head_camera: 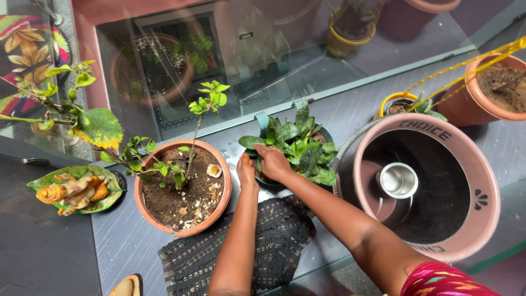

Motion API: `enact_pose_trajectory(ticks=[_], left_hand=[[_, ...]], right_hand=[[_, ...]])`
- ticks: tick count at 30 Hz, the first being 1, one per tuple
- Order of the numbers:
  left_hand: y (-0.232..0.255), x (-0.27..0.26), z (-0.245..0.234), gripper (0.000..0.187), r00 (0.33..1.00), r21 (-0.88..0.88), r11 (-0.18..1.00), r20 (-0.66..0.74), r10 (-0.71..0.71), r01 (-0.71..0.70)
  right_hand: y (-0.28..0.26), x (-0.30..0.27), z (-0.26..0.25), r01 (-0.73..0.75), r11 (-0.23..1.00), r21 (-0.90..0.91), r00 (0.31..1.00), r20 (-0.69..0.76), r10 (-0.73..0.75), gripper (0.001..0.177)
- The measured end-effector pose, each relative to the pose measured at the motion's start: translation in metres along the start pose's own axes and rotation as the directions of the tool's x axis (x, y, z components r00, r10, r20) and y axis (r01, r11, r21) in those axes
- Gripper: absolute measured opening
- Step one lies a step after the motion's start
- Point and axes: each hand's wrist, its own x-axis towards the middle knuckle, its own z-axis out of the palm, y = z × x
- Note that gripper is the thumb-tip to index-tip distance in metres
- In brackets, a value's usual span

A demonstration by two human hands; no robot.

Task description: The person tends to potted plants by hand, picking off dry leaves, digging in the soil with their fingers, and pouring water from a metal cup onto the plants before wiping the leaves with a cloth.

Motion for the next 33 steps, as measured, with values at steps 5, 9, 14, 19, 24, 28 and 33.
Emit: enact_pose_trajectory(ticks=[5,9,14,19,24,28,33], left_hand=[[0.034,0.017,0.031,0.047,0.974,-0.022,0.98,0.107,0.198,-0.196],[0.048,0.017,0.031,0.043,0.977,-0.308,0.947,0.211,-0.027,0.093],[0.055,0.005,0.03,0.045,0.973,-0.251,0.963,0.23,-0.034,0.093],[0.064,-0.011,0.038,0.053,0.963,-0.23,0.969,0.27,-0.026,0.091],[0.061,-0.007,0.038,0.06,0.972,-0.176,0.98,0.23,-0.053,0.095],[0.054,-0.005,0.036,0.07,0.968,-0.186,0.98,0.249,-0.027,0.076],[0.055,-0.008,0.032,0.076,0.973,-0.155,0.986,0.23,-0.029,0.066]], right_hand=[[0.007,0.032,0.03,0.074,0.993,-0.091,0.996,-0.032,-0.078,0.068],[-0.006,0.032,0.01,0.021,0.995,0.099,0.998,0.051,-0.026,0.066],[-0.013,0.005,-0.047,0.017,0.978,-0.207,0.98,-0.191,-0.057,0.064],[0.01,0.0,-0.071,-0.056,0.86,-0.508,0.995,-0.094,0.009,0.063],[0.029,0.01,-0.088,-0.246,0.877,-0.413,0.951,-0.28,0.135,0.067],[0.045,0.033,-0.092,-0.373,0.893,-0.252,0.917,-0.243,0.315,0.062],[0.069,0.058,-0.111,-0.503,0.863,0.038,0.829,-0.261,0.495,0.061]])
